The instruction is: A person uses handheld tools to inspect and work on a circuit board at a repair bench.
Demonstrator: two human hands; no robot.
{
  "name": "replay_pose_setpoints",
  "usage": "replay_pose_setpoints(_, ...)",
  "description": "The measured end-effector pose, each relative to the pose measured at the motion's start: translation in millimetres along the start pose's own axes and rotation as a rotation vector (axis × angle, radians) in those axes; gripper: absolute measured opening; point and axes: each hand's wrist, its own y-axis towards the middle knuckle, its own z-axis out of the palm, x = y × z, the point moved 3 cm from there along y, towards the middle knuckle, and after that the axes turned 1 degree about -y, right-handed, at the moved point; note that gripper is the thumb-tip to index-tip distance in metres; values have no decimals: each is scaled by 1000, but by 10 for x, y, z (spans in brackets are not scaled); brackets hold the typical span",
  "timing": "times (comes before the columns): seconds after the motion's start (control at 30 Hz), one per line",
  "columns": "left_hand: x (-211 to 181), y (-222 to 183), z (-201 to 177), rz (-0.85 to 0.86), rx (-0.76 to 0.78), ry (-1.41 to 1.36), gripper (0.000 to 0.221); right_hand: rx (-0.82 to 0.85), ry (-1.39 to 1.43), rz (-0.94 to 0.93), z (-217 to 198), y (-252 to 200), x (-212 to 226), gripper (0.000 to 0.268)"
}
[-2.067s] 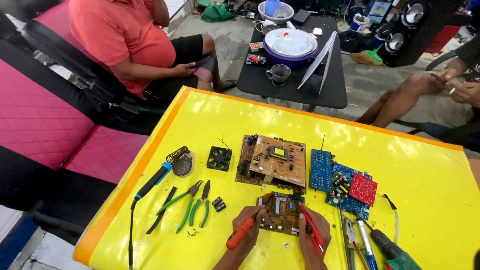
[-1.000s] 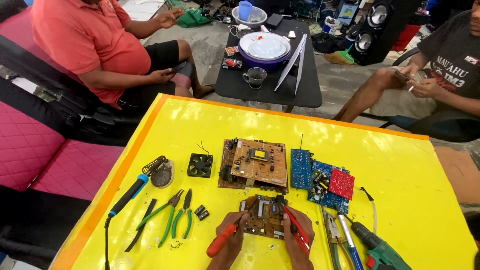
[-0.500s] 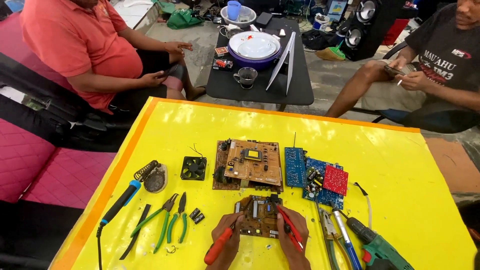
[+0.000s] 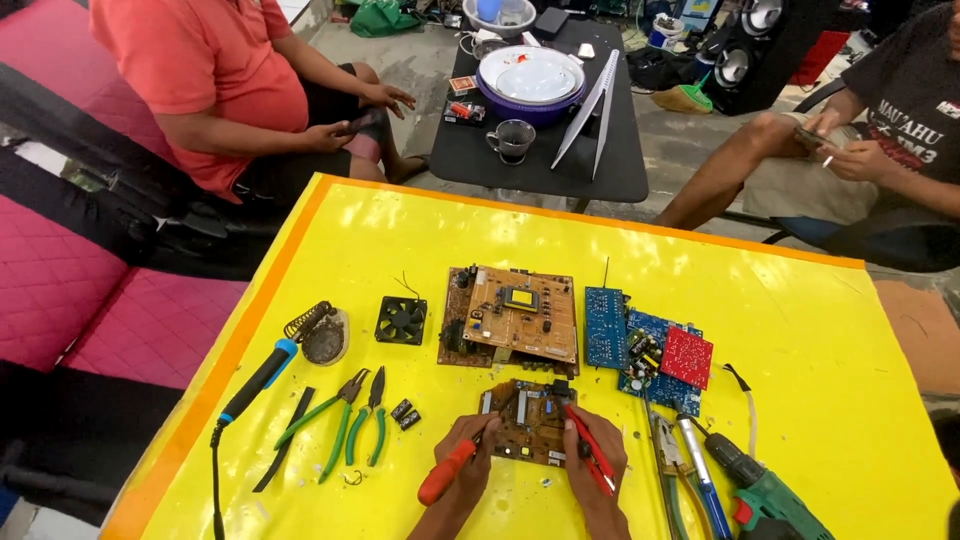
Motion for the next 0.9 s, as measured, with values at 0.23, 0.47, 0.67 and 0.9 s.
replay_pose_setpoints(0.23,-57,28,4,164,-75,26,27,27,33,-95,-11,22,61,26)
replay_pose_setpoints(0.47,-10,-1,1,66,-31,-89,17,-22,36,12,-21,-23,1,23)
replay_pose_setpoints(0.67,-91,33,1,99,-60,-140,11,-50,31,-23,1,6,6,21)
replay_pose_setpoints(0.9,-42,7,-22,96,-43,-123,12,-36,71,-4,-8,16,39,22)
